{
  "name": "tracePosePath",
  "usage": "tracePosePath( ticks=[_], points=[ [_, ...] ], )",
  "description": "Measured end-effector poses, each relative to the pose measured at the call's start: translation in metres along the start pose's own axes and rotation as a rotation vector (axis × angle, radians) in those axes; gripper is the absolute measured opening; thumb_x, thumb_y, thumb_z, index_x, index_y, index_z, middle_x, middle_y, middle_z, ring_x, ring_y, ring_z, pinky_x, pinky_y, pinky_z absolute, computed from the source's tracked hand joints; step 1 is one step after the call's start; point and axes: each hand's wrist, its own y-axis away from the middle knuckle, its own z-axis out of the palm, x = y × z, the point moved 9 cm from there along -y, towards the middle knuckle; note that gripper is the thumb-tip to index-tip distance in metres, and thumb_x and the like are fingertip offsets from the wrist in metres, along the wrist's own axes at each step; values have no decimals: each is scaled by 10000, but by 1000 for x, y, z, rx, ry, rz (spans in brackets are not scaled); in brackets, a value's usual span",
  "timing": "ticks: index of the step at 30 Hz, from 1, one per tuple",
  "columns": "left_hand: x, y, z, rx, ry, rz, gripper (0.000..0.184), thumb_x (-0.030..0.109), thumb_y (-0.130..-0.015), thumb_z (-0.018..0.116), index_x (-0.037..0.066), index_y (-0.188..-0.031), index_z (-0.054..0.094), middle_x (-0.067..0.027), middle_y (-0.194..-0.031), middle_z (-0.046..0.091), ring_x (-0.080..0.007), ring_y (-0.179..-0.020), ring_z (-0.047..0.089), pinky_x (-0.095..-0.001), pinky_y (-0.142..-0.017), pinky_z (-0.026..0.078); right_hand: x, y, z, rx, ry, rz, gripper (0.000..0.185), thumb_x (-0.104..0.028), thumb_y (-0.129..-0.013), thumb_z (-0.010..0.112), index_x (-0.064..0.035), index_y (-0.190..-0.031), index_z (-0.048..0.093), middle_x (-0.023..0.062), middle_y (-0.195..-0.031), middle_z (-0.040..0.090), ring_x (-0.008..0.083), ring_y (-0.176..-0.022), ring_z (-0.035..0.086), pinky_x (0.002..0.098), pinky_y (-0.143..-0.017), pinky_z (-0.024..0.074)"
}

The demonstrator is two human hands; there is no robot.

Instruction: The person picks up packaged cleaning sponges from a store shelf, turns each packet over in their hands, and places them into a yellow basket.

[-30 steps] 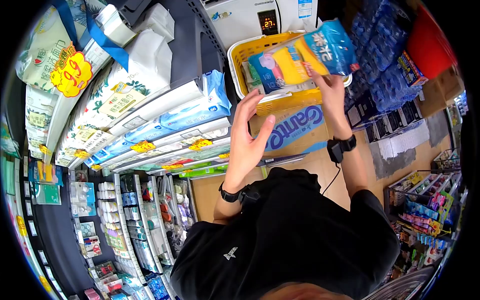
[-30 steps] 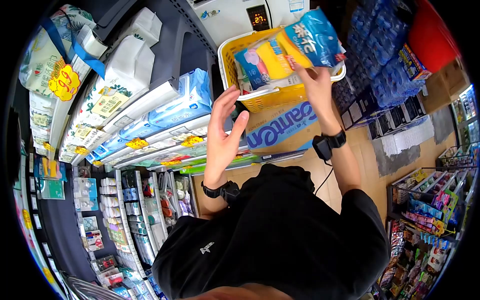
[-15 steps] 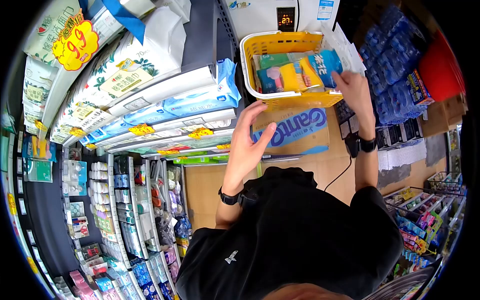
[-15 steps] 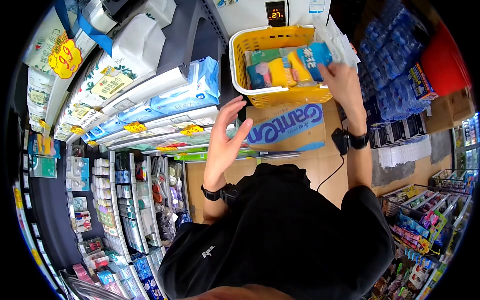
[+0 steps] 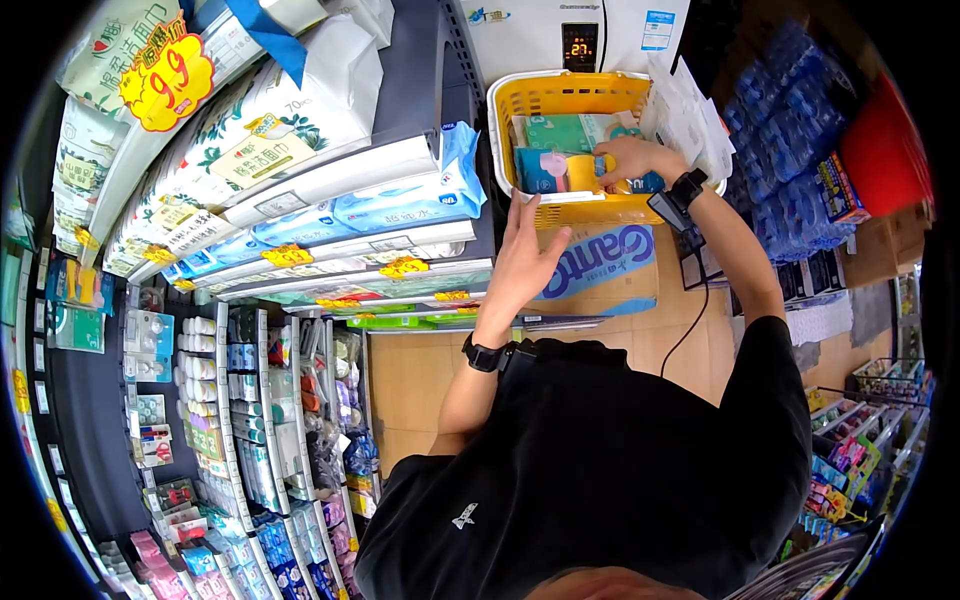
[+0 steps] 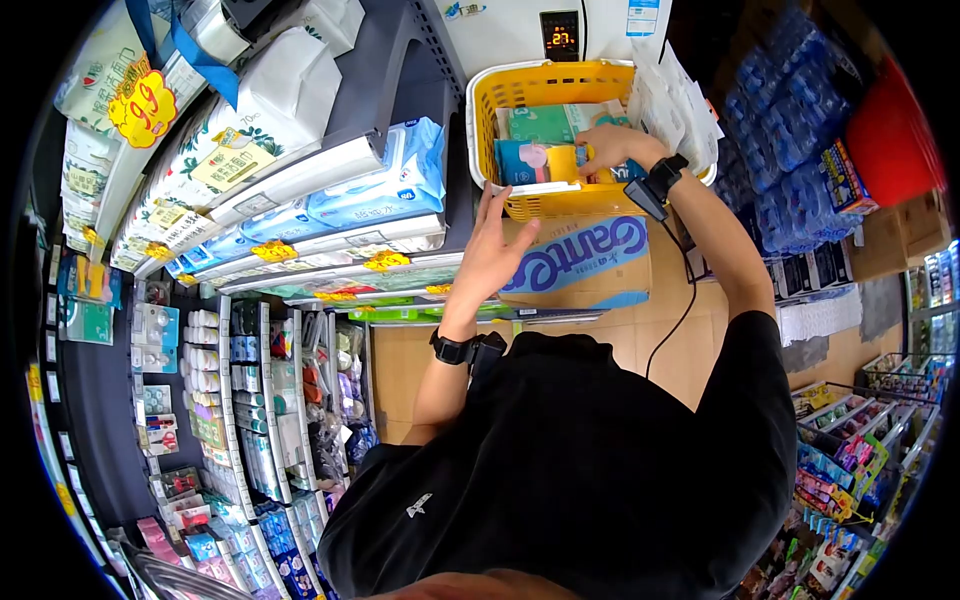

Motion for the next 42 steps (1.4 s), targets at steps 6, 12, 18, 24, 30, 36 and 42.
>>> tracePosePath(
  ticks=[6,12,18,24,30,36,42],
  points=[
    [-1,-5,5,-19,6,-8,694,390,-938,653,2,-1459,409,-333,-1583,202,-442,-1450,300,-423,-1156,326,-12,-17,6,-135,-17,-70,717,-370,-748,777,-26,-1340,562,238,-1240,633,362,-1093,631,419,-939,495],
    [-2,-7,8,-28,17,-22,693,388,-934,658,-17,-1443,418,-370,-1556,225,-447,-1448,298,-424,-1160,314,-41,-22,12,-215,-260,-118,751,-274,-740,777,-27,-1395,506,229,-1155,666,328,-949,694,387,-802,549],
    [0,-8,7,-15,16,0,687,387,-931,662,-22,-1432,429,-382,-1543,237,-447,-1450,292,-419,-1160,312,-47,-47,25,-255,-92,-234,741,-274,-757,760,-52,-1411,490,202,-1083,699,287,-869,715,393,-723,561],
    [-2,-11,8,-56,18,-25,700,389,-939,644,-41,-1434,401,-380,-1563,175,-472,-1438,291,-430,-1159,322,-60,-69,1,-46,-11,-284,651,-300,-765,739,-15,-1320,552,235,-1121,682,359,-1027,664,408,-867,518],
    [-2,-11,7,-42,23,-23,688,396,-933,656,-27,-1424,426,-384,-1544,224,-464,-1428,318,-422,-1150,330,-83,-84,8,-46,-109,-359,569,-273,-771,723,6,-1251,599,220,-1111,687,355,-1019,663,399,-865,510],
    [-2,-12,6,-56,31,-15,709,411,-922,667,-45,-1414,436,-401,-1523,255,-465,-1428,320,-418,-1145,332,-81,-94,24,-376,-195,-369,601,-269,-740,740,-7,-1263,602,150,-1110,690,290,-1013,653,356,-880,489],
    [1,-12,6,-41,32,7,692,398,-917,686,-25,-1411,452,-391,-1521,278,-442,-1444,311,-397,-1152,318,-72,-105,53,-350,-19,-233,701,-265,-709,740,-14,-1332,539,153,-1190,652,296,-1075,619,343,-887,476]
  ],
)
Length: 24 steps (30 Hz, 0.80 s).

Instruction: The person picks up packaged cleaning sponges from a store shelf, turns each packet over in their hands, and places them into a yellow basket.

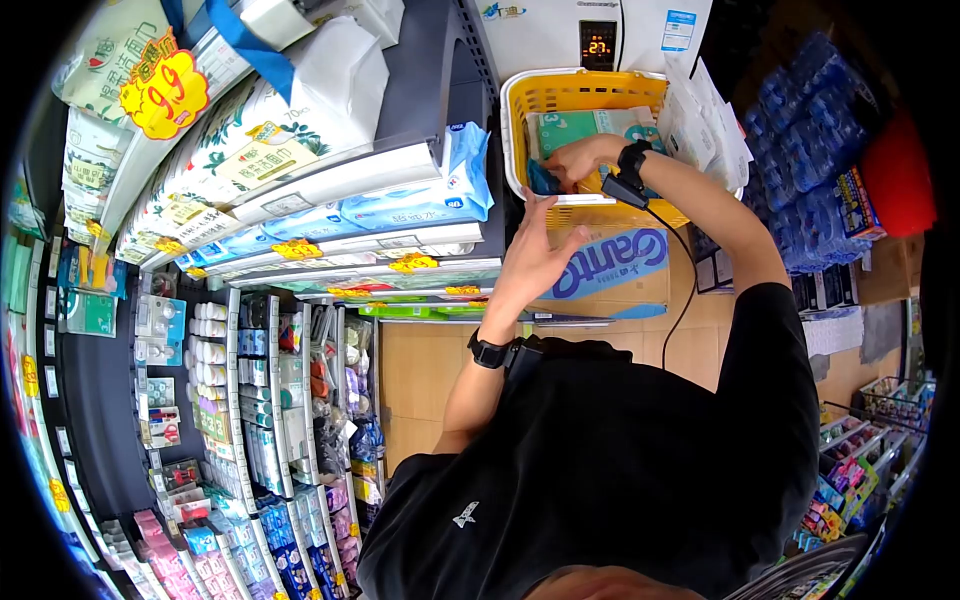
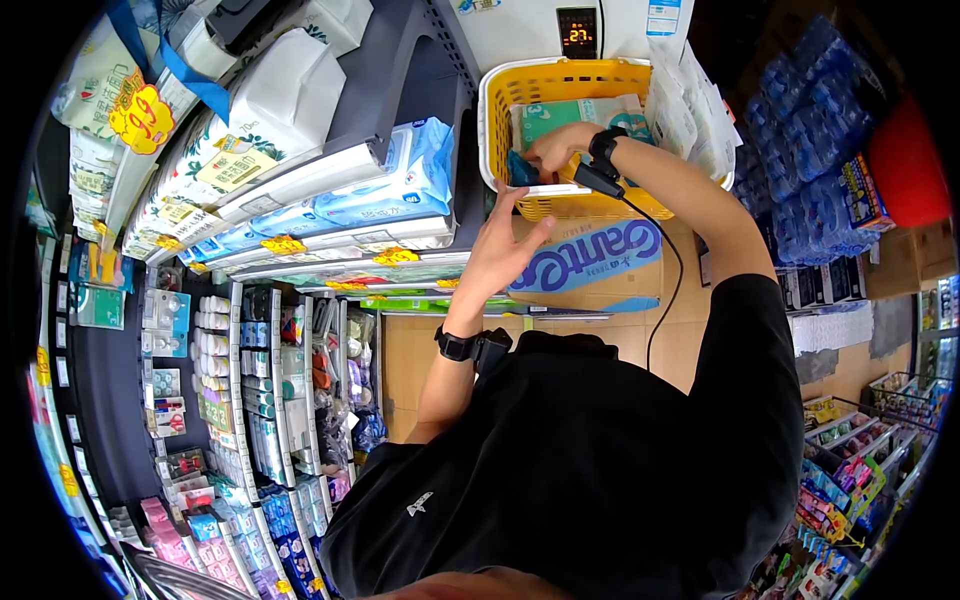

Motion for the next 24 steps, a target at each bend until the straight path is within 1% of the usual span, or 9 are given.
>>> tracePosePath(
  ticks=[4,7,10,11,12,15,17,19,24],
  points=[
    [2,0,1,12,4,-3,670,382,-919,689,-19,-1403,458,-385,-1529,272,-439,-1444,315,-394,-1153,316,-3,5,3,-20,-42,-56,737,-273,-747,726,-2,-1395,503,171,-1156,671,307,-1055,641,371,-860,496],
    [-2,-1,2,6,4,1,665,388,-924,683,-17,-1402,460,-378,-1536,265,-439,-1445,313,-393,-1153,315,-18,39,-23,272,-121,-96,614,-273,-820,713,-2,-1347,552,173,-1008,712,310,-966,681,385,-846,511],
    [-4,0,1,4,11,-20,662,388,-928,677,-14,-1406,459,-370,-1546,253,-437,-1446,314,-392,-1147,321,-17,66,-35,407,-226,-91,554,-251,-852,682,-4,-1334,568,190,-1063,711,328,-1010,689,391,-872,524],
    [-5,1,1,3,17,-30,660,388,-931,673,-13,-1409,458,-365,-1551,246,-436,-1446,315,-391,-1144,325,-5,73,-43,658,-99,-215,500,-254,-887,658,-5,-1314,586,206,-1066,710,306,-1009,694,365,-895,527],
    [-6,1,2,5,21,-33,660,388,-931,673,-13,-1409,458,-365,-1551,246,-436,-1446,315,-391,-1144,325,-3,81,-44,653,-97,-215,500,-254,-887,658,-5,-1314,586,206,-1066,710,306,-1009,694,365,-895,527],
    [-7,2,2,15,5,-15,659,387,-935,667,-12,-1414,454,-361,-1557,239,-433,-1444,323,-392,-1137,334,21,117,-50,697,-350,25,481,-244,-900,657,-4,-1311,586,204,-1122,697,269,-1007,688,348,-906,523],
    [-4,4,-1,33,4,-8,655,386,-939,664,-14,-1413,455,-349,-1561,251,-430,-1436,344,-393,-1140,333,17,143,-48,758,-499,-53,315,-138,-962,611,3,-1244,615,103,-1166,666,178,-1015,645,308,-910,512],
    [1,7,-7,53,47,-4,649,377,-940,664,-16,-1413,456,-336,-1557,275,-431,-1429,355,-389,-1140,332,-24,181,-44,768,-764,-164,387,-153,-945,616,-23,-1309,583,105,-1207,660,175,-1000,664,303,-882,515],
    [22,32,-26,60,82,34,597,299,-958,656,-25,-1416,452,-269,-1534,383,-381,-1411,411,-381,-1144,332,-137,254,-13,936,-985,-404,451,-63,-971,588,-35,-1408,480,88,-1335,571,126,-1032,622,274,-896,500]
  ],
)
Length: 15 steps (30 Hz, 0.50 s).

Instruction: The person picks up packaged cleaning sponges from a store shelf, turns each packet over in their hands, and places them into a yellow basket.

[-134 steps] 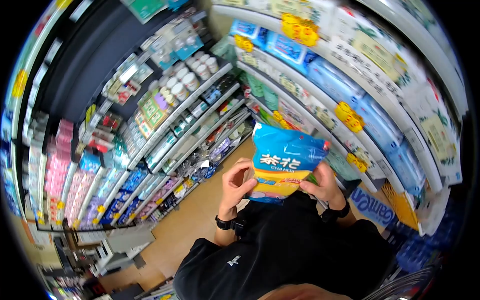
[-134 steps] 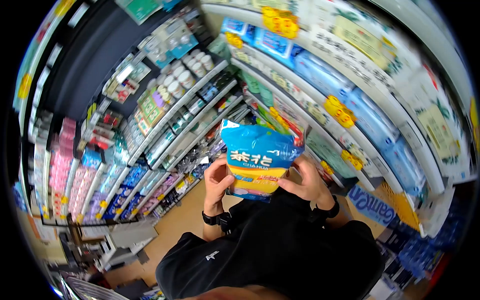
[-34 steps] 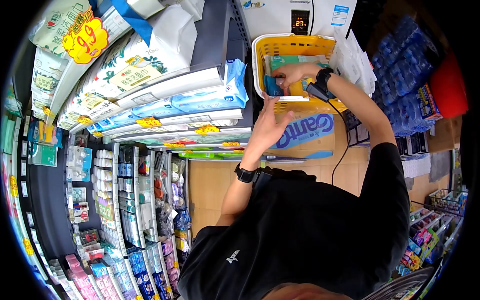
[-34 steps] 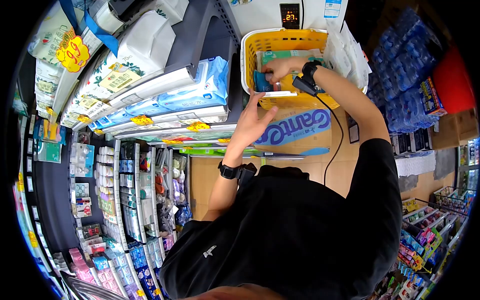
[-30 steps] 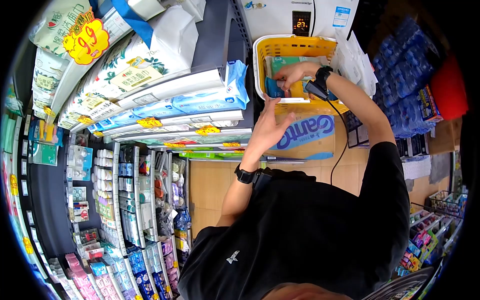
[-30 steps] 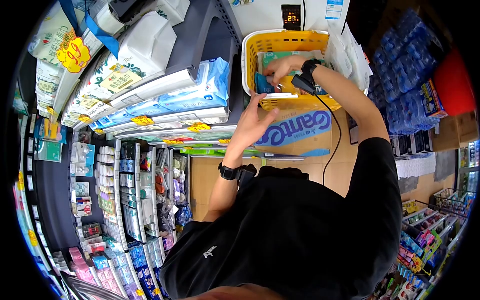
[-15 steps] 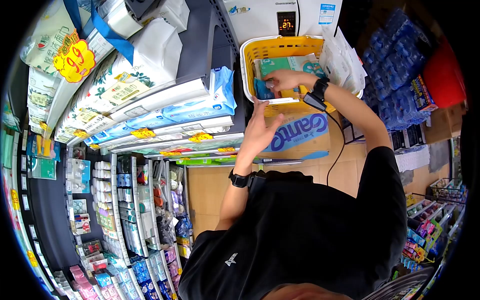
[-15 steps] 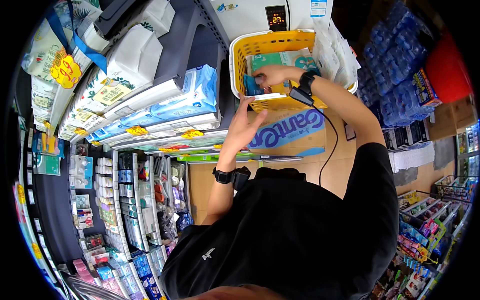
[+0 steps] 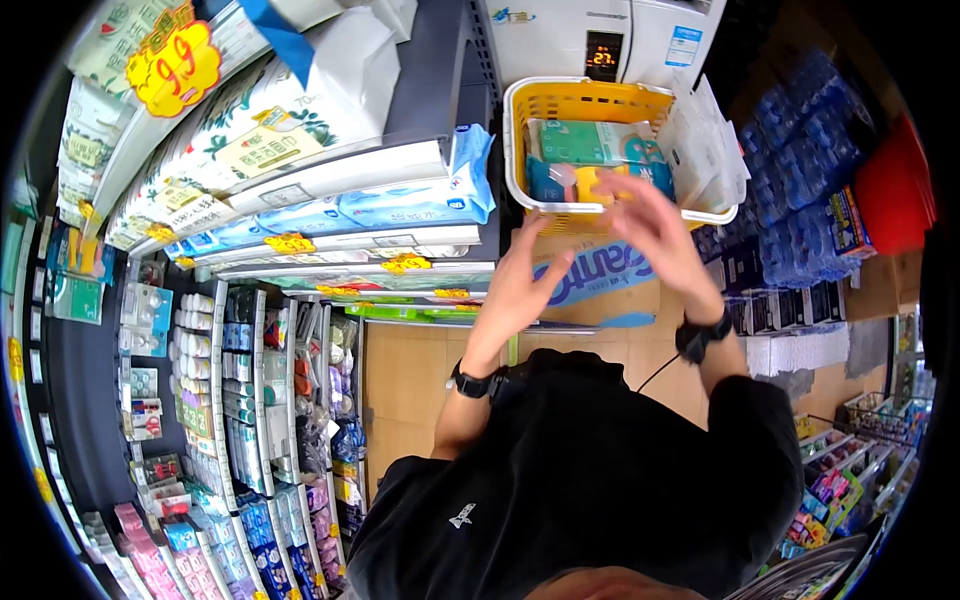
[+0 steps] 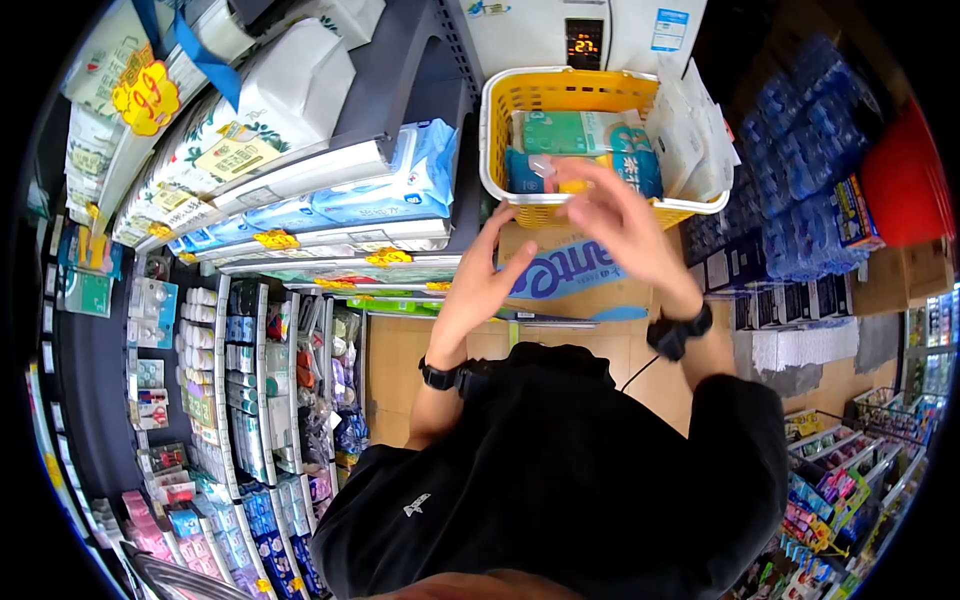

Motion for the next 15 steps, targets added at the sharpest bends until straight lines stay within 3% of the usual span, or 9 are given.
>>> tracePosePath(
  ticks=[2,3,4,7,15],
  points=[
    [14,18,-8,-79,273,-48,575,285,-952,660,-32,-1389,463,-266,-1464,464,-376,-1362,469,-381,-1064,428,-8,20,30,-77,-156,24,528,-76,-965,606,-13,-1455,419,110,-1372,534,151,-1032,619,283,-892,498],
    [20,27,-17,-53,352,-2,528,198,-954,661,-29,-1392,475,-212,-1434,519,-315,-1349,496,-376,-1089,405,-11,27,47,-111,-248,14,543,-59,-960,599,-10,-1465,404,121,-1375,527,162,-1027,617,294,-895,496],
    [24,37,-28,-27,347,-10,528,198,-954,661,-29,-1392,475,-212,-1434,519,-315,-1349,496,-376,-1089,405,-14,31,62,-150,-343,5,559,-42,-955,591,-7,-1474,389,132,-1378,520,172,-1022,615,304,-899,494],
    [43,71,-79,186,457,93,486,34,-948,606,-14,-1414,475,-172,-1482,492,-267,-1367,475,-399,-1124,375,-25,28,107,-276,-449,-32,587,-31,-935,600,6,-1477,379,162,-1366,518,194,-1014,609,330,-895,486],
    [37,182,-171,759,373,16,475,49,-952,580,-23,-1409,475,-188,-1499,467,-258,-1404,429,-394,-1145,338,-36,5,222,-614,-650,-27,601,-38,-930,582,-8,-1491,369,194,-1345,514,212,-970,605,346,-858,492]
  ],
)
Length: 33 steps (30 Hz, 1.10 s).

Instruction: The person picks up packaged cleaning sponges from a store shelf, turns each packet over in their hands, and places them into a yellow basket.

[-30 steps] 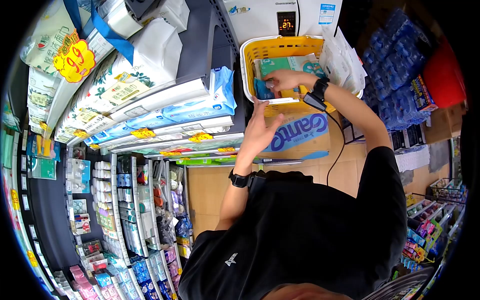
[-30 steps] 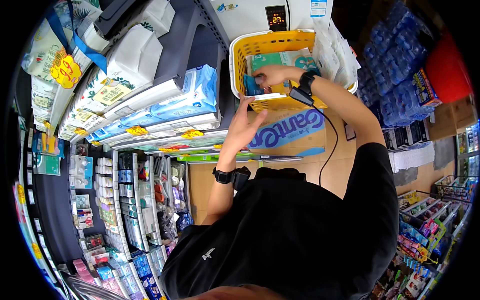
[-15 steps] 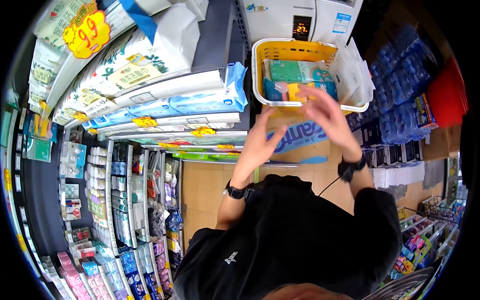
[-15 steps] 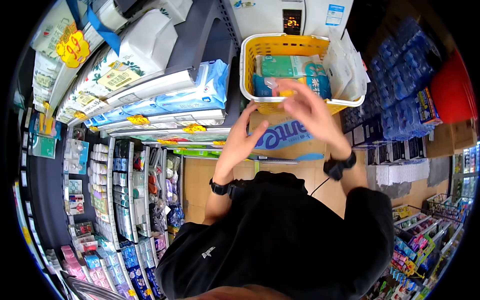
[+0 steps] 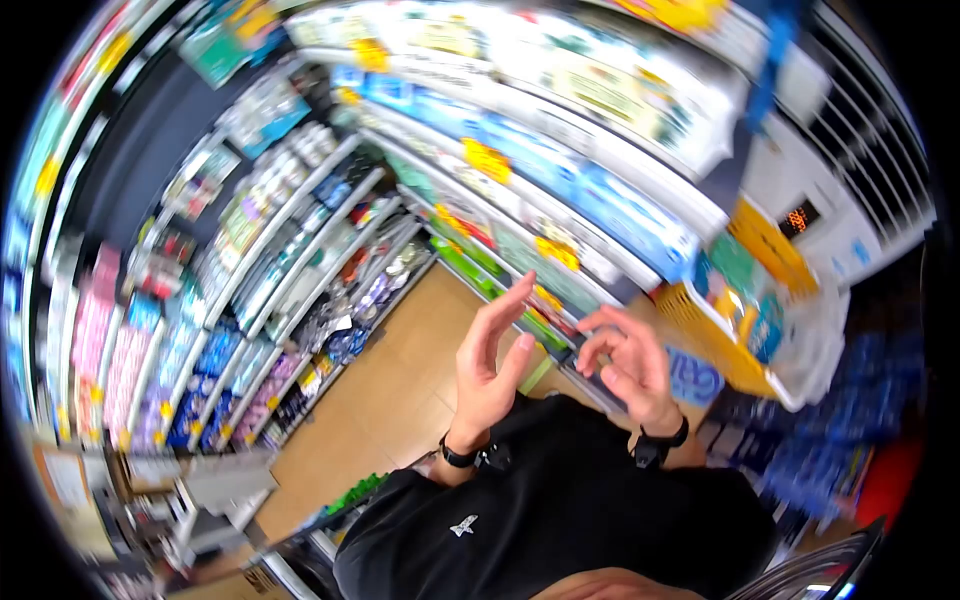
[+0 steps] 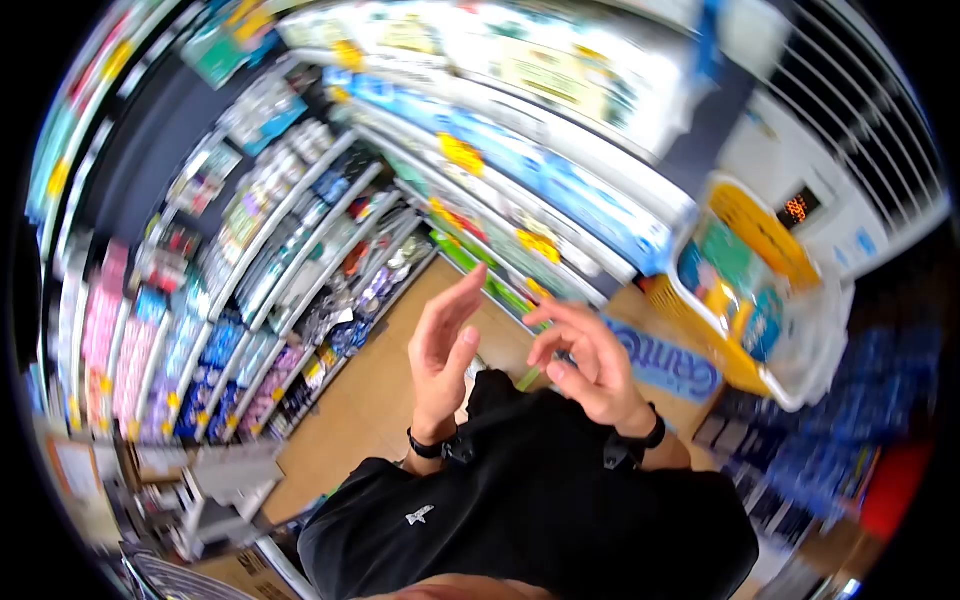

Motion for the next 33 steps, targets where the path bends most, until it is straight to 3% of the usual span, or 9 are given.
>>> tracePosePath(
  ticks=[8,14,17,33],
  points=[
    [30,35,-98,371,-79,57,447,50,-958,573,-8,-1394,492,-168,-1484,488,-242,-1381,452,-389,-1133,356,51,-65,73,-279,-117,101,632,-14,-915,569,-5,-1504,338,212,-1343,503,205,-969,610,342,-857,503],
    [42,40,-156,522,-90,84,439,49,-962,572,-7,-1390,494,-164,-1477,496,-240,-1374,460,-390,-1127,360,82,-110,115,-374,-181,148,667,-59,-909,587,-16,-1513,305,223,-1329,513,215,-944,624,344,-816,510],
    [41,34,-186,556,-111,86,452,126,-982,591,-10,-1394,467,-206,-1484,477,-288,-1383,459,-418,-1132,355,102,-134,133,-409,-220,152,677,-82,-908,603,-18,-1513,306,222,-1324,515,219,-939,628,344,-803,508],
    [38,-31,-350,509,-41,114,437,69,-978,580,-17,-1392,471,-169,-1448,523,-256,-1356,492,-386,-1130,368,174,-272,221,-300,-194,113,780,-186,-884,652,-18,-1527,243,199,-1287,530,220,-878,629,323,-726,514]
  ],
)
